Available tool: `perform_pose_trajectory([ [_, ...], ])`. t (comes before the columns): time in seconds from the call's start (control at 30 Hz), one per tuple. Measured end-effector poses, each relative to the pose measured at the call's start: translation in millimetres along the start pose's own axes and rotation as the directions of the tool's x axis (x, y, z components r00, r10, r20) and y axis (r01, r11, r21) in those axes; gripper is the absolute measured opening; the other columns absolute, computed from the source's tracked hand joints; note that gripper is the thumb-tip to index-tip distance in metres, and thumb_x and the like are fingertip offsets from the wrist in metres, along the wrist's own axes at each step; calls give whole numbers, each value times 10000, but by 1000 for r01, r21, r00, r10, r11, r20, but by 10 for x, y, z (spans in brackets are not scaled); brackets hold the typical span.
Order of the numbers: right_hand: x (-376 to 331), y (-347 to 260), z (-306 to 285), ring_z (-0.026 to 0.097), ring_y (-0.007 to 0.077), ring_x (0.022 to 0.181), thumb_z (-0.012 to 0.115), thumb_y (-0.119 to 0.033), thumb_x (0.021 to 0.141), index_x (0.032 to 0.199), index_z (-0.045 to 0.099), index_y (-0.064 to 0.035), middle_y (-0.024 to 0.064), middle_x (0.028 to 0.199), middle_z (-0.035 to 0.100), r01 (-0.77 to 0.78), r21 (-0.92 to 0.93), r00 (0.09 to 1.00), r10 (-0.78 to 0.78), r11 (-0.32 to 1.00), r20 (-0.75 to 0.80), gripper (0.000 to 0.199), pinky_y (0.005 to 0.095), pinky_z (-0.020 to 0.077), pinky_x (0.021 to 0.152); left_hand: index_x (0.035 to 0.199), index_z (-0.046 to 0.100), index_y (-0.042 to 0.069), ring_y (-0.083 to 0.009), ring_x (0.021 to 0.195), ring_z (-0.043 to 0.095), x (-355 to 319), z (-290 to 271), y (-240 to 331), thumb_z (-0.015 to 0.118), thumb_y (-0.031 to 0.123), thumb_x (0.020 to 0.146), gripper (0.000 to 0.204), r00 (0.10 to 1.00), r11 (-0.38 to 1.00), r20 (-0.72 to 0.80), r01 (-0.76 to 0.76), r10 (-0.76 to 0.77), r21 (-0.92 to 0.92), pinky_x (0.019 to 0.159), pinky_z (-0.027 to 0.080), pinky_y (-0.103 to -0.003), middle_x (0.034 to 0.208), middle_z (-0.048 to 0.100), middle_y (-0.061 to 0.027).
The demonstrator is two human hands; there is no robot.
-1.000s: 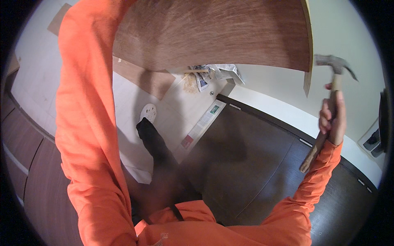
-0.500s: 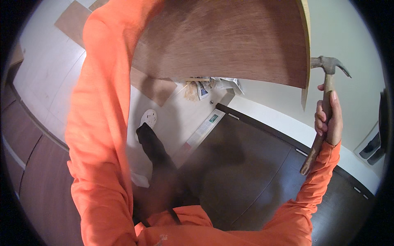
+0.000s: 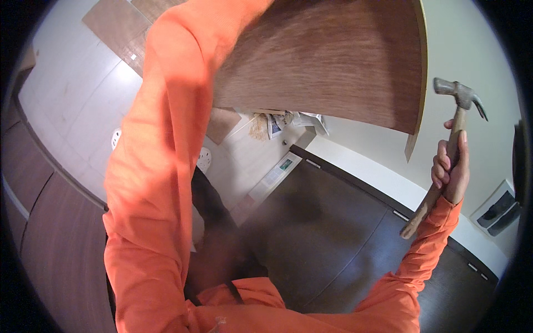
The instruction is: The person assembles a curved wooden furniture component by positioning a thin wooden strip along its edge and securing it with a hammer. They repeatedly align and tap the strip into place while another person works nearby.
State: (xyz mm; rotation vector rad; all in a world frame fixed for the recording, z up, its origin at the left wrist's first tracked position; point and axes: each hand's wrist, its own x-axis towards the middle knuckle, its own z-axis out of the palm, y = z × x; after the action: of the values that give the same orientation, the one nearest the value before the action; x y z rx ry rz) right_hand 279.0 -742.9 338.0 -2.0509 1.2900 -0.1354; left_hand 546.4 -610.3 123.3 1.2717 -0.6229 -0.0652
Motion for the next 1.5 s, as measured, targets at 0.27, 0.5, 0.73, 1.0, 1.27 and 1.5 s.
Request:
perform_pose_trajectory([
  [0.27,50,-229,83,218,22,322,375,-516,1020,1244,480,-75,-74,514,286,-29,-27,998,30,999,54,506,199,197,272,1201,528,-49,-311,1089,639,-12,-84,21,861,541,648,874,999,995,24,37,-40,91,970,499,-383,1160,653,-225],
  [0.5,143,-351,328,215,25,327,365,-536,1013,1212,475,-101,-75,516,278,-36,-22,993,39,999,110,491,208,189,277,1039,525,-4,-327,1017,637,49,-117,62,864,540,648,751,993,991,63,88,-95,105,918,509,-422,1050,654,-217],
  [0.73,139,-490,460,216,30,322,367,-533,1011,1202,474,-100,-73,508,280,31,-51,998,-28,998,62,485,211,186,273,988,519,-2,-332,1008,612,53,-197,112,862,554,643,739,988,989,99,104,-114,106,904,500,-435,1011,637,-212],
  [1.0,35,-553,470,222,29,315,370,-535,1010,1211,470,-102,-74,503,281,19,-66,1000,-18,998,18,488,210,198,265,977,510,3,-337,993,600,42,-193,110,847,579,652,742,984,985,123,116,-132,129,899,494,-456,996,622,-199],
  [1.27,73,-659,483,226,28,314,372,-525,1013,1214,474,-89,-76,495,288,66,2,996,-66,998,57,491,206,200,263,982,508,0,-343,979,604,-10,-182,136,844,590,647,757,991,984,82,98,-110,146,889,495,-456,983,622,-199],
  [1.5,92,-659,539,227,19,323,382,-539,1007,1207,494,-92,-76,500,280,78,-91,996,-73,993,54,501,201,197,273,968,508,10,-332,988,610,14,-186,62,849,587,644,745,990,990,90,97,-106,100,881,501,-442,992,627,-206],
])
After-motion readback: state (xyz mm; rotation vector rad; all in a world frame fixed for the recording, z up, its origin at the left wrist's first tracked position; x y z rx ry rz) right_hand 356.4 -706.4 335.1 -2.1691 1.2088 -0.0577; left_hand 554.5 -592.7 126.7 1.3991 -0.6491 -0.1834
